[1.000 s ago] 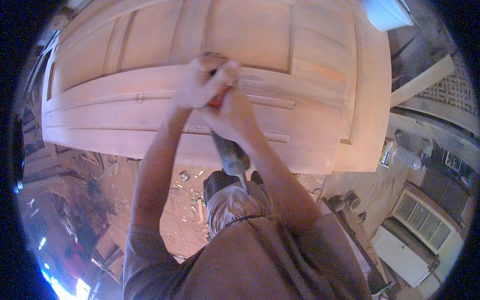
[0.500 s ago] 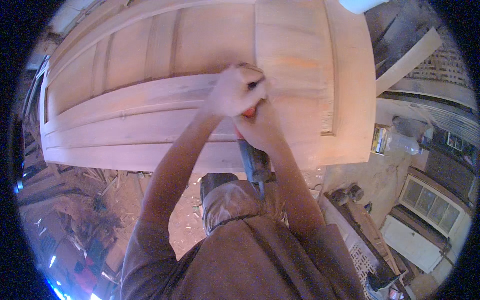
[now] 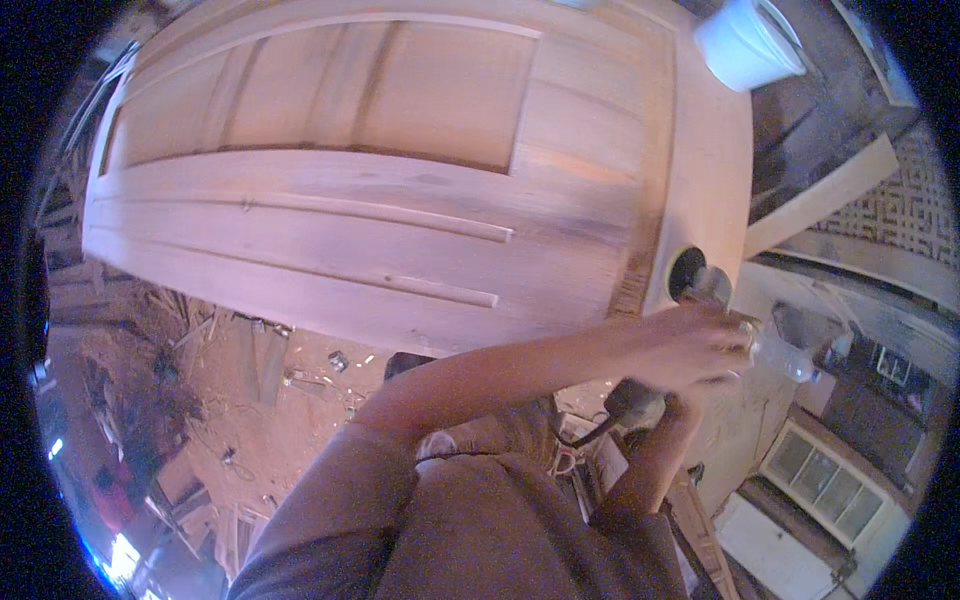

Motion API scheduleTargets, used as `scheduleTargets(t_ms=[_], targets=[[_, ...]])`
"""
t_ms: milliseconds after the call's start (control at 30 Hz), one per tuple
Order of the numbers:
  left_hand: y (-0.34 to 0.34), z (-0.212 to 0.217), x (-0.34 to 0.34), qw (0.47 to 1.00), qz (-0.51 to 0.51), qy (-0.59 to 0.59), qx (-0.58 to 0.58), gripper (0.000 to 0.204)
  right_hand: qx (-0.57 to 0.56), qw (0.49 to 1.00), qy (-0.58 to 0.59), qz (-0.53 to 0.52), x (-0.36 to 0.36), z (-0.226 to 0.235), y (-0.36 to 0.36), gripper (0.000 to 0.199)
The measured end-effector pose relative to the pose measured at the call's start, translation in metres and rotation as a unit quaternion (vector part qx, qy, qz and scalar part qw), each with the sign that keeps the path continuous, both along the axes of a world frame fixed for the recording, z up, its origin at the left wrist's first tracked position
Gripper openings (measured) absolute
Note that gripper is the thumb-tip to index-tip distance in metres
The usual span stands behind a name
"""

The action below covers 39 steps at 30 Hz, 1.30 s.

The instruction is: The person sands the surface of a wooden door using a power sander, moving the tool along the wood grain and into recessed panels, and replaces the sanding disc on the tool's base.

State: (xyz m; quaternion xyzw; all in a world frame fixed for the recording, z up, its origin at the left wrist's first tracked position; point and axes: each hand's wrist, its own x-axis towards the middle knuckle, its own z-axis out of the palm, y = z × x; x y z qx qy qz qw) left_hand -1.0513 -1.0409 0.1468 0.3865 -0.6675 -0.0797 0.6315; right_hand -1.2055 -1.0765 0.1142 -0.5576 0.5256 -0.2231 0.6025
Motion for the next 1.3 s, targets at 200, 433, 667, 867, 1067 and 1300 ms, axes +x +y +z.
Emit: scheduleTargets(t_ms=[200,433,667,867,1067,1300], targets=[[0.28,-0.004,0.103,0.974,0.026,-0.002,0.227,0.022,0.079,0.99,-0.072,-0.094,0.021,0.041,0.078,0.051],[0.609,-0.081,0.114,0.88,0.244,0.029,0.407,0.028,0.049,0.993,-0.092,-0.052,0.054,0.055,0.194,0.054],[0.776,-0.058,0.017,0.649,0.247,0.267,0.668,0.015,0.013,0.996,-0.083,-0.027,0.083,0.079,0.281,0.05],[0.838,-0.089,-0.025,0.628,0.233,0.187,0.718,0.028,-0.089,0.992,-0.048,0.082,0.135,0.076,0.301,0.046],[0.846,-0.093,0.024,0.616,0.338,0.252,0.666,0.028,-0.069,0.996,0.0,0.064,0.155,0.084,0.267,0.048],[0.841,-0.072,0.101,0.663,0.318,0.152,0.66,0.027,-0.023,0.998,0.015,0.055,0.181,0.04,0.273,0.048]])
